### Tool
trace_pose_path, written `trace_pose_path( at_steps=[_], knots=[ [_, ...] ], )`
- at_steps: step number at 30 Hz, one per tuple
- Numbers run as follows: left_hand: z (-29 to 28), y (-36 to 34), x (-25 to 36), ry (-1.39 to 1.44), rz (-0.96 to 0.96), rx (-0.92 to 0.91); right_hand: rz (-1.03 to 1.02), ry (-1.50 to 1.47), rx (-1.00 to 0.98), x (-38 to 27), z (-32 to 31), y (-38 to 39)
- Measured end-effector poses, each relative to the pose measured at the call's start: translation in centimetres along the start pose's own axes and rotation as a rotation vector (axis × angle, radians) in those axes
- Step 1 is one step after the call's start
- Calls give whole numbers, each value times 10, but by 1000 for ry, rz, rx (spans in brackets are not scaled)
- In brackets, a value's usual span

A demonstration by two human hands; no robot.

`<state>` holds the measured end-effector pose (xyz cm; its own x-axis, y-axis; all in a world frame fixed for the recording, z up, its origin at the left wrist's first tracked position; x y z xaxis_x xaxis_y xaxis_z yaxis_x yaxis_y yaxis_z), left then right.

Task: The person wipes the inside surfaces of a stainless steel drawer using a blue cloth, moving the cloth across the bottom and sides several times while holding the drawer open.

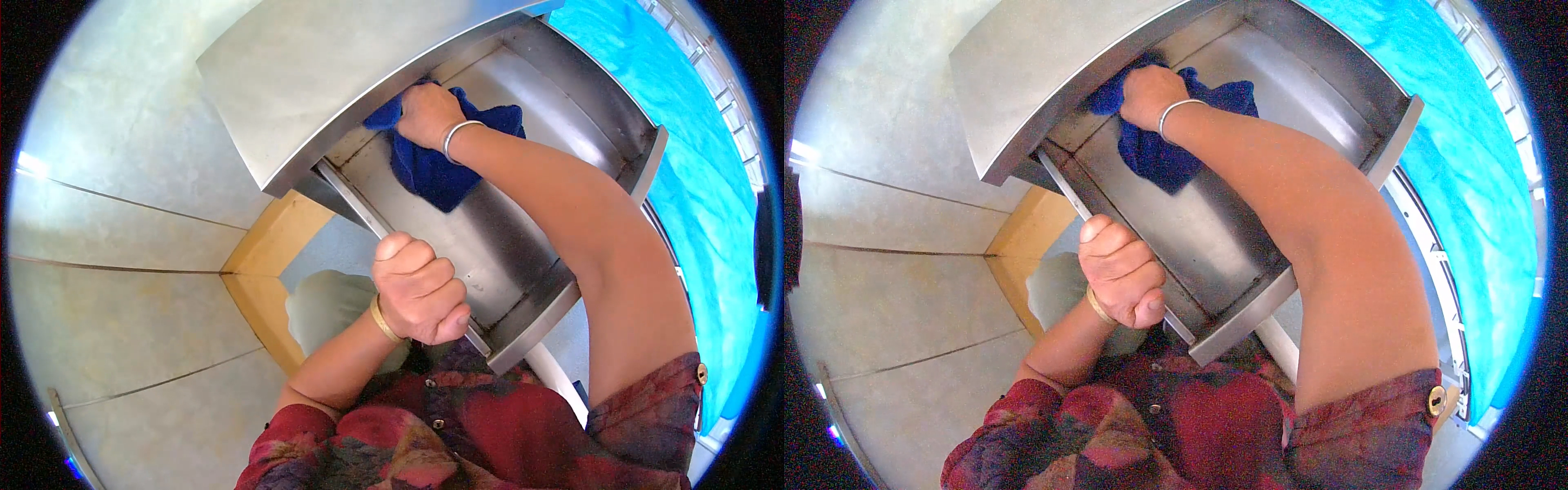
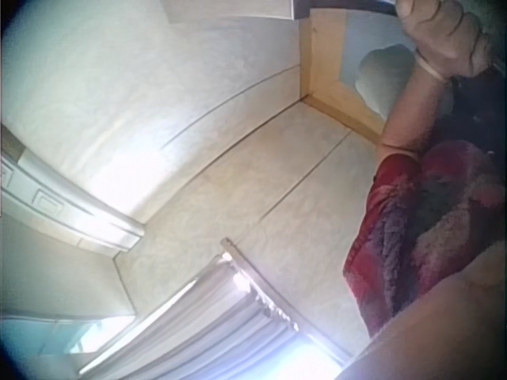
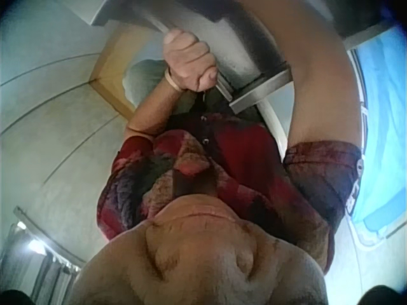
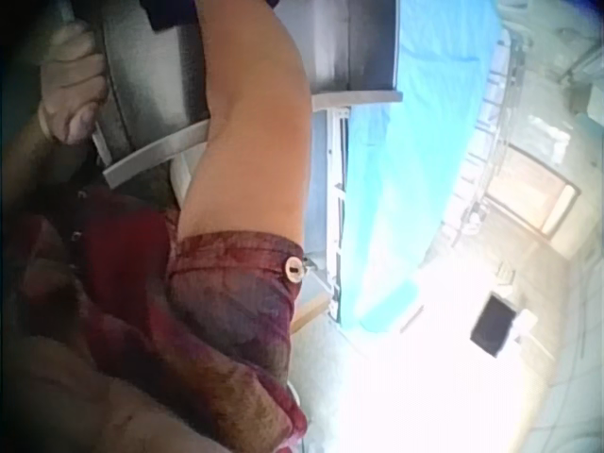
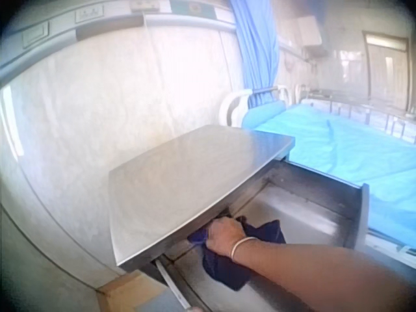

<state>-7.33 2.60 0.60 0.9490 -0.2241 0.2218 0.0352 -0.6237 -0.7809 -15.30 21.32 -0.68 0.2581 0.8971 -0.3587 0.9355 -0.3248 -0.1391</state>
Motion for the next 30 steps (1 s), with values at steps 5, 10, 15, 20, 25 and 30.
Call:
trace_pose_path(
  at_steps=[5, 10, 15, 20, 25, 30],
  knots=[
    [1, 1, 0, -1, 5, 11, -174, 2, 15, -27, 20, 13],
    [1, 3, -2, -2, 16, 31, -573, -12, 126, -51, 39, 23],
    [1, 2, -2, -1, 11, 19, -606, 398, -48, -8, 1, 9],
    [1, 1, 1, -3, 14, 14, -248, 436, 51, 22, -3, -2],
    [3, 4, 0, -13, 22, 36, -523, 294, -85, -30, 20, 16],
    [5, 2, 0, 3, 9, 21, -832, 208, -124, -32, 33, 21]
  ],
)
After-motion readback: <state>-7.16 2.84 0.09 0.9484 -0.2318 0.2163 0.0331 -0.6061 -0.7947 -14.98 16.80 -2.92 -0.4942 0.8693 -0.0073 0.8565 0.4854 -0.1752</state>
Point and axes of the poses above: each hand's wrist, its own y-axis away from the middle knuckle, its own z-axis out of the palm, x = y × z, the point moved 1 cm from there along -y, towards the middle knuckle, and after that the axes turned 3 degrees about -z, right-handed, at the moved point
